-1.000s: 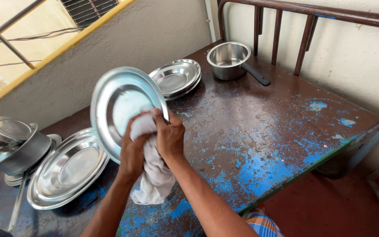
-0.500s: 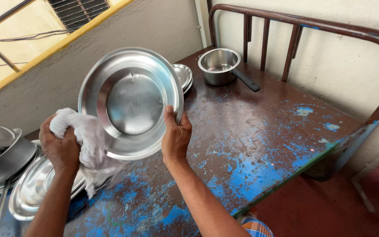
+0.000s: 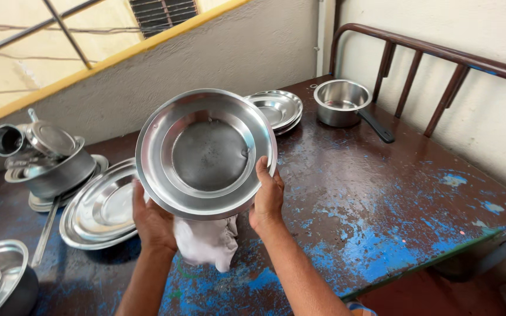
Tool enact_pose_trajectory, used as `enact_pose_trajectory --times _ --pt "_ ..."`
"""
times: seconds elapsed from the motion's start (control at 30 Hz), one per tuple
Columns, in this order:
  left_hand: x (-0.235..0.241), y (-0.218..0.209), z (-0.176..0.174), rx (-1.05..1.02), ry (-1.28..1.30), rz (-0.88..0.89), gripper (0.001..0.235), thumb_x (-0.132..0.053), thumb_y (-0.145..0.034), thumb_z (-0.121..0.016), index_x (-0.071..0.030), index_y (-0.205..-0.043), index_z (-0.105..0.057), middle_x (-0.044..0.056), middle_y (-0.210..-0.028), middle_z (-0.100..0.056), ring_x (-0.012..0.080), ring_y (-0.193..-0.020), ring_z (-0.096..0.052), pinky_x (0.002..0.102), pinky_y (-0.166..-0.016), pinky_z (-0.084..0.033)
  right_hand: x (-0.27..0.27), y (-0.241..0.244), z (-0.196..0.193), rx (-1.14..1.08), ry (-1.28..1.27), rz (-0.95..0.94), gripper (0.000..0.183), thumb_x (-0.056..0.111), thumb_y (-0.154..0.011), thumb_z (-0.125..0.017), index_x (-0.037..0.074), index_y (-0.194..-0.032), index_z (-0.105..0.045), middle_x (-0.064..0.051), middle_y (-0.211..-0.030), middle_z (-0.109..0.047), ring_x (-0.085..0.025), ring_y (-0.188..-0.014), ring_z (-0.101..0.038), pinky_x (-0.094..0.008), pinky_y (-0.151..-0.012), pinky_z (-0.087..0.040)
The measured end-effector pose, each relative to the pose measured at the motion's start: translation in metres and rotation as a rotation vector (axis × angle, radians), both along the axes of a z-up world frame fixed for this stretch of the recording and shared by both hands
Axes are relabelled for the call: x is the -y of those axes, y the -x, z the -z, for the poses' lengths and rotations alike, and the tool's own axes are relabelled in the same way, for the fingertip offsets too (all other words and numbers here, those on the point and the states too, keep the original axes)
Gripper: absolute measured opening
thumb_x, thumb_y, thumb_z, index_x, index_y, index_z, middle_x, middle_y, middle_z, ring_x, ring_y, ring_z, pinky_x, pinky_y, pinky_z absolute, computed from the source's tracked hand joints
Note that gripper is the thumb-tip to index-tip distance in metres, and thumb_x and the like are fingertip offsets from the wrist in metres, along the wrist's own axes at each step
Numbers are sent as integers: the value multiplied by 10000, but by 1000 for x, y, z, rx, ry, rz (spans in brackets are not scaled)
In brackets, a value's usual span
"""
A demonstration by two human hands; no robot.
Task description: The person wipes several stainless steel plates and bowls with a white cloth on a blue table. They handle the items one at a time, wiping both the inside and outside surfaces, and then place them into a stack.
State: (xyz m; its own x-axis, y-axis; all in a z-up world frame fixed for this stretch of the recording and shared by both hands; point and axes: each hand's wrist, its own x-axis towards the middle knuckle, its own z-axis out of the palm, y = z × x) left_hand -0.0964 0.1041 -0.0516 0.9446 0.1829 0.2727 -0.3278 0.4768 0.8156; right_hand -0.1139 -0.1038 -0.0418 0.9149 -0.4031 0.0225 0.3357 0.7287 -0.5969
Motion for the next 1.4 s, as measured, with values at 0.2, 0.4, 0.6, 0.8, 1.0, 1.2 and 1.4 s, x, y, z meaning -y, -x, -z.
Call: enact_pose_trajectory --times 0.2,0.4,0.6,0.8,1.0,1.2,1.4 --pt "-9 64 -1 390 -765 -466 767 -307 -917 -685 -67 -1544 -314 162 -1621 -340 326 -1511 -357 528 -1186 -341 -14 -7 13 79 182 100 455 328 -962 -674 37 -1311 -668 -66 -1171 -719 -177 -1090 -631 -327 -966 -478" --pt "2 69 -20 597 -1432 -404 868 -289 -744 -799 -157 -1508 -407 139 -1579 -384 309 -1477 -308 622 -1185 -83 -27 -8 6 112 260 81 418 333 -972 -678 15 -1243 -681 -57 -1134 -707 -151 -1052 -628 -323 -948 -483" --pt "-7 55 -15 601 -1432 -364 749 -147 -796 -708 -198 -1504 -473 46 -1570 -487 246 -1467 -408 510 -1202 -254 -53 2 -4 170 382 -32 463 346 -980 -690 -3 -1278 -630 -77 -1149 -694 -155 -1086 -629 -333 -983 -483" --pt "-27 46 -19 660 -1186 -605 450 -133 -987 -612 -90 -1432 -568 117 -1409 -646 284 -1350 -593 474 -1170 -375 -55 14 -13 424 728 -329 917 627 -890 -666 138 -1605 -364 -134 -1474 -555 -243 -1331 -507 -406 -1106 -394" --pt "-39 38 -21 233 -483 -350 331 -226 -1056 -633 4 -1269 -740 144 -965 -661 218 -851 -558 347 -727 -430 -71 29 5 -190 2201 -84 984 651 -806 -768 310 -1630 -353 -182 -1723 -147 -390 -1534 -95 -525 -1141 -168" --pt "-70 19 -22 212 265 -175 411 -363 -1006 -627 19 -1132 -711 12 -1024 -723 98 -918 -639 257 -809 -525 -91 38 -15 -114 1954 95 927 627 -811 -760 299 -1589 -380 -177 -1686 -188 -384 -1510 -132 -521 -1136 -189" --pt "-86 13 -27 75 348 -107 552 -499 -1108 -555 39 -1173 -660 58 -974 -620 163 -886 -552 333 -802 -467 -115 20 -47 238 1706 338 870 603 -816 -752 288 -1549 -406 -171 -1648 -228 -379 -1486 -169 -517 -1131 -210"
